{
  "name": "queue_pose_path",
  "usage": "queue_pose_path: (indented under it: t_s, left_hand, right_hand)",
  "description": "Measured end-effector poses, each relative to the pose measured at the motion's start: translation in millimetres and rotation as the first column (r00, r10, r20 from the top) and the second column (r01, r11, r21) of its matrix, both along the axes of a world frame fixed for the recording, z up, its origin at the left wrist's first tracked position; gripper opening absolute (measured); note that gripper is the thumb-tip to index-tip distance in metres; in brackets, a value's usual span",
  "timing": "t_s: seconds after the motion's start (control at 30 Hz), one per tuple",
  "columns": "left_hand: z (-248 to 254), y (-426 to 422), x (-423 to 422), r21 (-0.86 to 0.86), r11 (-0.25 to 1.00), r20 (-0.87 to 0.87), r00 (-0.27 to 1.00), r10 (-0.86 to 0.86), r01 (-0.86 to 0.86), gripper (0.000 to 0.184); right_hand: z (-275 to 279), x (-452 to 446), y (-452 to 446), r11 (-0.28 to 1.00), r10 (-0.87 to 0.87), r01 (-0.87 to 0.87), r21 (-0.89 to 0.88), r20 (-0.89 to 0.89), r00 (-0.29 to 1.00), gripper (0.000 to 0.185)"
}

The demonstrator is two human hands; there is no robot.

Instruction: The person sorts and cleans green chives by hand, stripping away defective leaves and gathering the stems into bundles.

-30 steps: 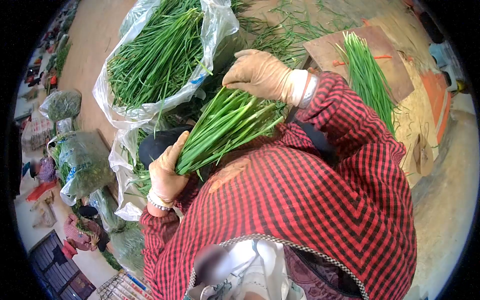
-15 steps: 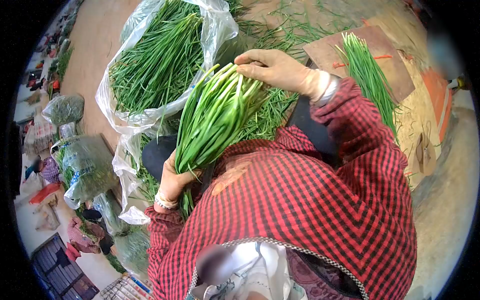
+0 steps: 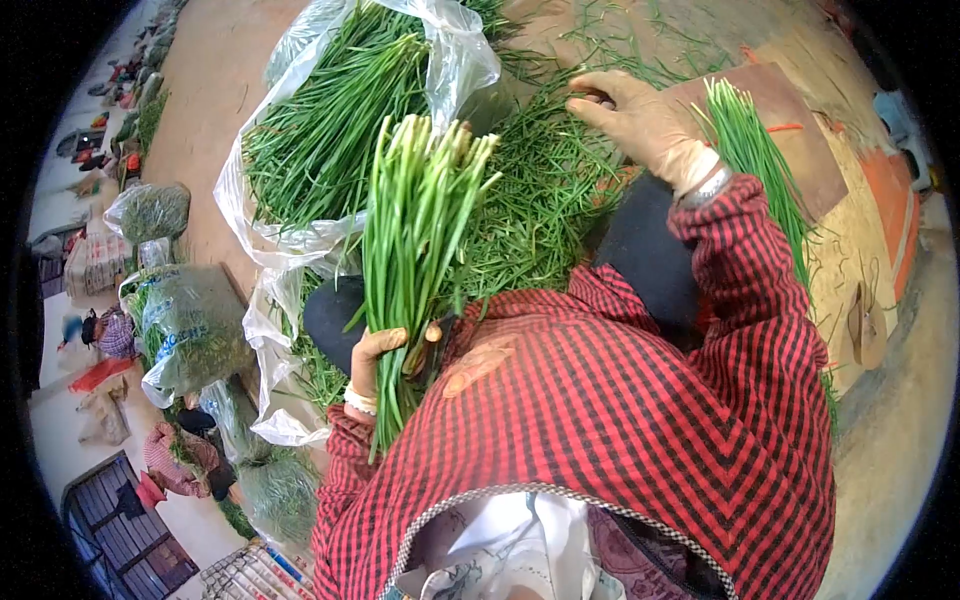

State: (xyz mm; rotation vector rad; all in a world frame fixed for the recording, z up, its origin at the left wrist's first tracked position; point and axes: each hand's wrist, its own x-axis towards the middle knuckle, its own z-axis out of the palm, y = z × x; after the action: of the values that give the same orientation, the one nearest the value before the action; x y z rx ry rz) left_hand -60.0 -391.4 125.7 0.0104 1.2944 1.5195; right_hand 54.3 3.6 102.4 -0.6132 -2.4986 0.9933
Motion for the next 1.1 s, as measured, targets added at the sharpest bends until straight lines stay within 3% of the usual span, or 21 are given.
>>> queue_pose_path:
  t_s: [0.03,0.07,0.13,0.2,0.27,0.33,0.37,0.4,0.47,0.63,0.73,0.8,0.83,0.87,0.93,1.0,1.07,1.1]
  left_hand:
    - [2.2,5.0,1.2,0.013,1.0,0.013,1.0,-0.005,0.005,0.053]
    - [4.9,8.5,4.2,0.028,0.999,0.028,0.999,-0.016,0.015,0.051]
    - [10.6,16.2,9.1,0.042,0.999,0.067,0.998,0.01,-0.013,0.049]
    - [12.2,24.3,16.5,0.109,0.994,0.059,0.998,0.012,-0.018,0.049]
    - [7.0,21.2,16.1,0.122,0.992,0.082,0.996,-0.025,0.015,0.047]
    - [4.7,19.1,18.4,0.119,0.993,0.042,0.999,-0.024,0.019,0.045]
    - [6.1,18.5,18.5,0.085,0.996,0.035,0.999,-0.018,0.015,0.04]
    - [7.3,18.9,19.4,0.085,0.996,0.038,0.999,-0.018,0.015,0.04]
    - [8.2,19.2,22.2,0.05,0.999,0.026,1.0,0.013,-0.015,0.036]
    - [4.1,21.1,22.3,0.033,0.999,0.013,1.0,0.023,-0.023,0.035]
    - [-2.8,19.1,22.7,-0.001,1.0,-0.029,1.0,0.011,-0.011,0.037]
    - [-5.3,18.8,22.2,-0.016,1.0,-0.057,0.998,0.002,-0.003,0.037]
    - [-5.0,19.1,22.4,-0.01,1.0,-0.063,0.998,-0.007,0.006,0.037]
    - [-4.8,19.0,22.6,-0.005,1.0,-0.07,0.997,-0.015,0.015,0.038]
    - [-2.3,18.1,22.4,-0.005,1.0,-0.022,1.0,-0.013,0.013,0.038]
    - [-2.0,17.5,21.7,-0.003,1.0,0.024,1.0,-0.012,0.012,0.038]
    - [-4.9,16.1,22.0,0.025,0.999,0.023,0.999,-0.024,0.023,0.041]
    - [-5.1,17.1,22.5,0.026,0.999,0.021,0.999,-0.026,0.026,0.041]
  right_hand:
    - [20.1,-8.6,-15.5,0.979,0.062,-0.073,-0.189,-0.062,0.996,0.036]
    - [34.3,-16.2,-33.8,0.979,0.058,-0.069,-0.191,-0.065,0.996,0.036]
    - [52.3,-31.6,-58.3,0.957,0.189,-0.224,-0.182,-0.192,0.963,0.032]
    - [59.7,-47.9,-70.6,0.906,0.286,-0.328,-0.268,-0.184,0.94,0.03]
    - [52.1,-62.8,-72.5,0.921,0.317,-0.345,-0.182,-0.169,0.933,0.031]
    - [53.3,-70.5,-72.3,0.888,0.301,-0.283,-0.363,-0.006,0.954,0.033]
    - [54.3,-72.6,-72.9,0.835,0.311,-0.282,-0.473,-0.018,0.95,0.033]
    - [56.9,-72.6,-73.6,0.835,0.311,-0.281,-0.474,-0.015,0.95,0.033]
    - [65.1,-70.0,-75.8,0.966,0.257,-0.249,-0.069,0.175,0.95,0.034]
    - [56.6,-66.0,-76.2,0.989,0.149,-0.146,-0.038,0.09,0.985,0.037]
    - [51.4,-70.7,-64.9,0.96,0.268,-0.255,-0.119,0.113,0.957,0.039]
    - [31.7,-77.6,-59.5,0.844,0.278,-0.235,-0.482,0.018,0.96,0.041]
    - [30.6,-75.9,-62.0,0.914,0.275,-0.286,-0.287,-0.081,0.958,0.036]
    - [30.8,-75.5,-62.4,0.913,0.276,-0.287,-0.289,-0.079,0.958,0.036]
    - [39.7,-74.2,-61.7,0.708,0.295,-0.213,-0.673,0.008,0.956,0.032]
    - [55.3,-66.1,-59.2,0.676,0.308,-0.182,-0.714,0.049,0.95,0.031]
    - [55.9,-63.4,-57.0,0.485,0.415,-0.23,-0.844,-0.01,0.91,0.032]
    - [56.6,-61.7,-61.4,0.517,0.389,-0.213,-0.829,0.007,0.921,0.027]
